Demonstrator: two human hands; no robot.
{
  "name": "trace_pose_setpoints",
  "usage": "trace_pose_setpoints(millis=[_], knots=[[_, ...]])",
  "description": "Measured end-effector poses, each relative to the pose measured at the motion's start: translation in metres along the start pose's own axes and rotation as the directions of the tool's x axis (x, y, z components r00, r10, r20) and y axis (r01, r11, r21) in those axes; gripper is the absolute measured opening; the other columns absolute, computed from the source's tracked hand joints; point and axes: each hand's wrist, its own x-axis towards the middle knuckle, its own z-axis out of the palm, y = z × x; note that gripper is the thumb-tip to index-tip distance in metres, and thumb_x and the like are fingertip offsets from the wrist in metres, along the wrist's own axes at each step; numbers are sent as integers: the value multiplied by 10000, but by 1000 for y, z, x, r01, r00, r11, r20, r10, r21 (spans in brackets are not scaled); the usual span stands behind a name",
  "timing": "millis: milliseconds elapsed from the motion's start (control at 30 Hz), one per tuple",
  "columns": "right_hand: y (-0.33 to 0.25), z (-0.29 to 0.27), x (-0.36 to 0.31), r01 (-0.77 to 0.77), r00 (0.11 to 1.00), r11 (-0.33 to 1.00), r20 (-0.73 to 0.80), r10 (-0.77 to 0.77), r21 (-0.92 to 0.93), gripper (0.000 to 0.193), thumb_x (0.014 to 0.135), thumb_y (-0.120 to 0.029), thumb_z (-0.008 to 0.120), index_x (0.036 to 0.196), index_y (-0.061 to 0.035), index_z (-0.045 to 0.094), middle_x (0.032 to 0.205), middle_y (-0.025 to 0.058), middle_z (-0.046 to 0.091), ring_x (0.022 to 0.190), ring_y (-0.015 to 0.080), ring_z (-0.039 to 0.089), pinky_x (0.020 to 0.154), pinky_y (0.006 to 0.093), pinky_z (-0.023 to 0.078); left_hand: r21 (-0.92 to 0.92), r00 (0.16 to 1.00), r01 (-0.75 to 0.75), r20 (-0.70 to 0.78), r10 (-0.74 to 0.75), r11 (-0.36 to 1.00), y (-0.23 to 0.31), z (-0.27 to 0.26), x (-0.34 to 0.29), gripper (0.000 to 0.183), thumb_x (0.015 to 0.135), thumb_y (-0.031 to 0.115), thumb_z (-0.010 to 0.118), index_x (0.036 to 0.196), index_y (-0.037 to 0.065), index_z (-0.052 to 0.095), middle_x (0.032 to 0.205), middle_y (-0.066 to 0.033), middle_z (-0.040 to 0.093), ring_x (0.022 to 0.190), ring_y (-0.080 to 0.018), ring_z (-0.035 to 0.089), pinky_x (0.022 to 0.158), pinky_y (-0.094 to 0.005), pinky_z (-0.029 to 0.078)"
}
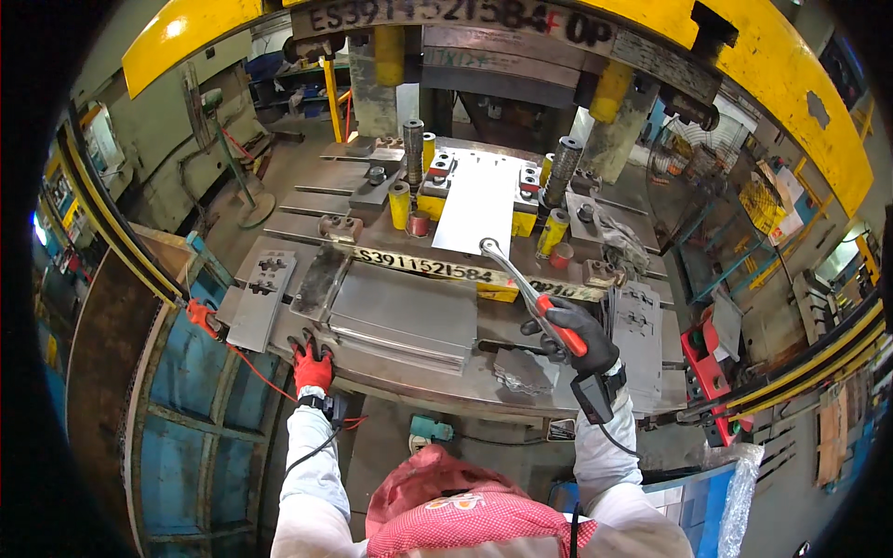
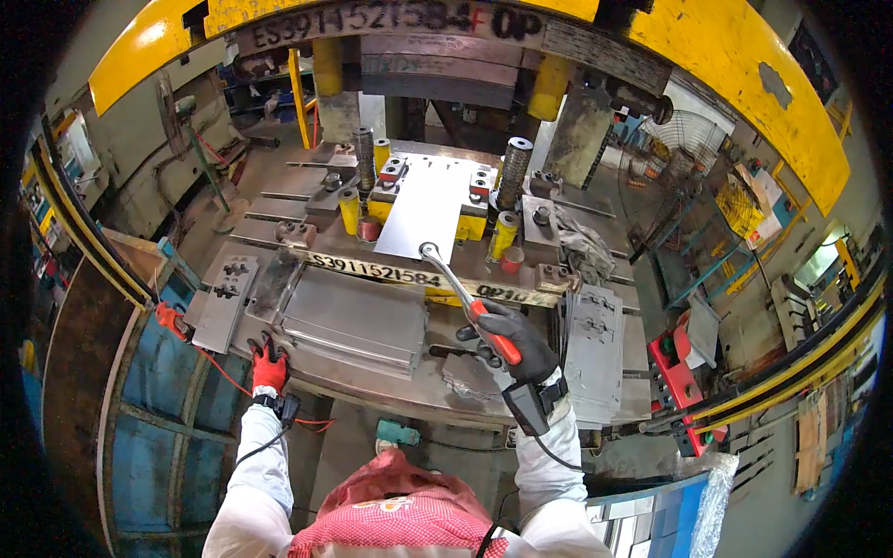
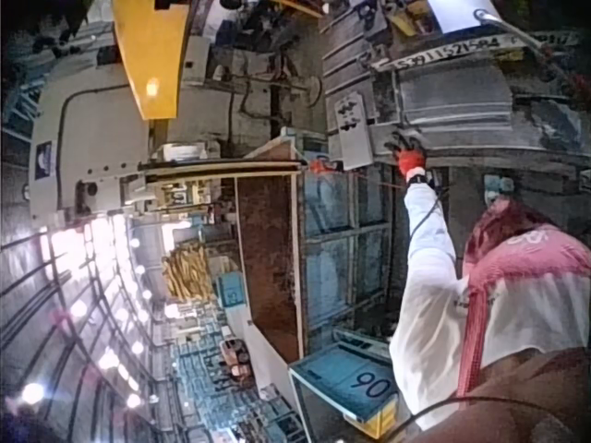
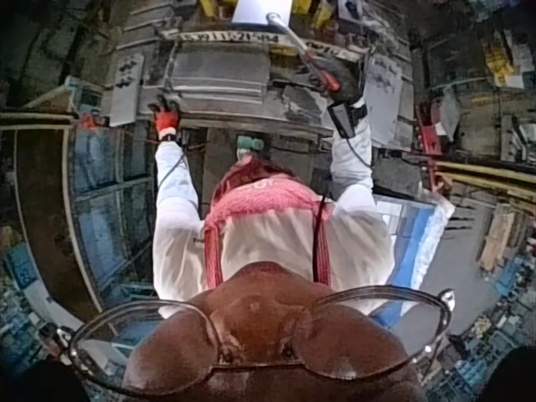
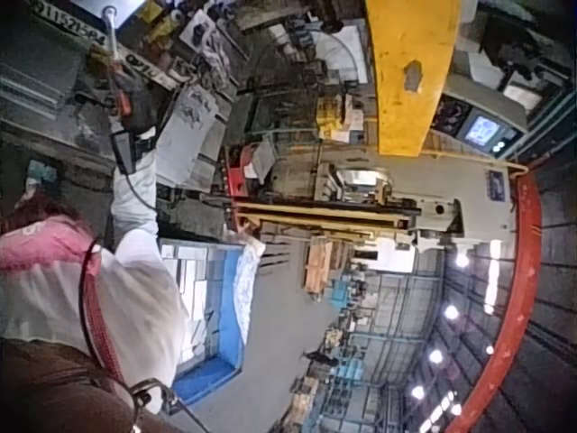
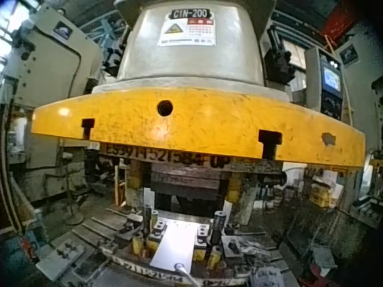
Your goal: Operating a heavy metal press machine to bend or stamp metal components.
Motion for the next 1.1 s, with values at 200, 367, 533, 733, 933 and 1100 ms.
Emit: trace_pose_setpoints(millis=[200,367,533,733,933,1100], knots=[[-5,-15,3,-63,996,997,65,60,54,482,819,-290,517,1212,-21,435,906,91,622,540,37,503,479,176,402,-9,1000,2,-28,-2,1000,-5,1,0,601,783,397,559,1330,271,343,1447,-151,120,1254,-382,291,998,-434,316],[-6,-17,4,-68,997,997,26,67,40,477,818,-283,519,1212,-30,427,906,85,625,521,34,500,468,171,396,21,1000,-13,-13,13,1000,3,-5,-4,590,788,389,551,1328,270,347,1444,-159,128,1247,-386,301,991,-426,325],[-8,-17,3,-61,996,998,61,60,19,507,820,-290,520,1237,-25,406,908,94,626,523,33,495,467,175,396,-2,996,-48,-76,48,999,-2,0,-2,584,791,388,540,1328,267,347,1443,-162,128,1245,-377,309,987,-419,331],[-4,-23,9,-38,997,999,74,36,35,528,816,-280,526,1249,-16,378,925,147,604,506,67,472,442,187,379,23,999,-31,-34,31,999,-10,5,2,592,786,389,544,1330,260,345,1443,-171,114,1244,-375,312,987,-417,331],[-1,-19,15,-73,997,993,45,69,96,544,786,-260,553,1242,-11,394,938,201,583,512,91,473,425,198,373,-63,1000,0,23,1,998,2,-8,-5,606,776,365,566,1329,245,348,1447,-170,89,1257,-371,287,991,-417,331],[-5,-23,15,-65,993,997,101,61,39,540,781,-271,557,1232,-16,403,935,193,585,524,87,488,428,188,384,23,953,54,298,-58,998,1,-34,-5,561,807,434,495,1290,166,398,1354,-195,277,1178,-366,396,964,-400,359]])
